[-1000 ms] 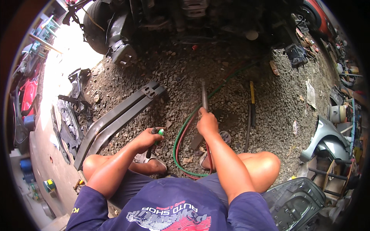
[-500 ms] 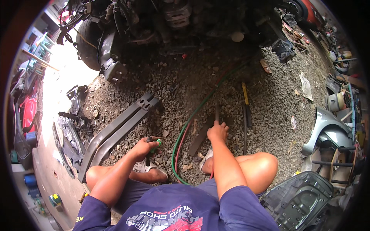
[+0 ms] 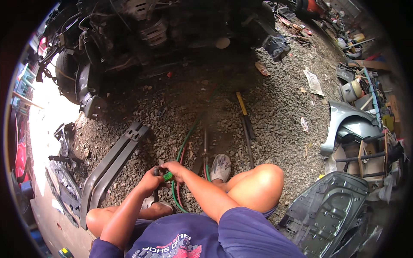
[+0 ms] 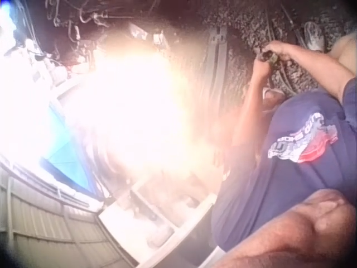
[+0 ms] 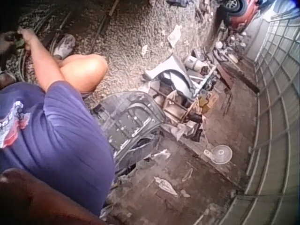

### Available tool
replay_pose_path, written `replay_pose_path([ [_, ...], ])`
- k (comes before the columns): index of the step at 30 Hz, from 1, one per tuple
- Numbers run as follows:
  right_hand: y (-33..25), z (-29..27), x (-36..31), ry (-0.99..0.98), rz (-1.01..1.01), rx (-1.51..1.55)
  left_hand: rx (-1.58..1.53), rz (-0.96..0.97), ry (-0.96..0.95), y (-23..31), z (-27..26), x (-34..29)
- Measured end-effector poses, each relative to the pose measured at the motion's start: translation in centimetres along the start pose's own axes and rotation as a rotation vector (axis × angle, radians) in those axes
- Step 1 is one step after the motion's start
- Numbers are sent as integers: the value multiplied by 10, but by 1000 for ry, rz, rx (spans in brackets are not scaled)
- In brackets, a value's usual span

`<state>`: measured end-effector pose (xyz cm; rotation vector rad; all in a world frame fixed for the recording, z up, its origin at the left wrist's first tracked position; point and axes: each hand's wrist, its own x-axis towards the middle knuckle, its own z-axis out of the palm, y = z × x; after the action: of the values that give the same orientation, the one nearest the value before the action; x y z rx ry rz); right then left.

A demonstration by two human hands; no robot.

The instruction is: The person is using a cutting torch to heat or cut a metal car frame component and then bolting it.

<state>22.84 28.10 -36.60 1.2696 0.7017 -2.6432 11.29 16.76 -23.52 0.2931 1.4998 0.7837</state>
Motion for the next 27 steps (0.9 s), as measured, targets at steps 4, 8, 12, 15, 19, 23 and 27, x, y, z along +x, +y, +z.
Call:
replay_pose_path([
  [4, 15, -49, 39, 333, -66, -629, 330, -8, 153, -48, -17, 37],
  [8, -5, -85, 8, 467, 43, -998, 388, -109, -46, -54, -8, 54],
  [12, -2, -12, -38, 458, -51, -1544, 579, -74, -174, -105, -22, 58],
  [15, 22, 34, -96, 458, -475, -1799, 864, -135, -281, -111, -7, 61],
  [19, 29, 87, -176, 375, -664, -1381, 1038, 23, -140, -128, -13, 68],
  [23, 19, 80, -222, 426, -759, -1144, 930, -31, -29, -97, -29, 58],
  [27, 34, 61, -207, 449, -443, -1034, 625, 159, 213, -71, -29, 33],
])
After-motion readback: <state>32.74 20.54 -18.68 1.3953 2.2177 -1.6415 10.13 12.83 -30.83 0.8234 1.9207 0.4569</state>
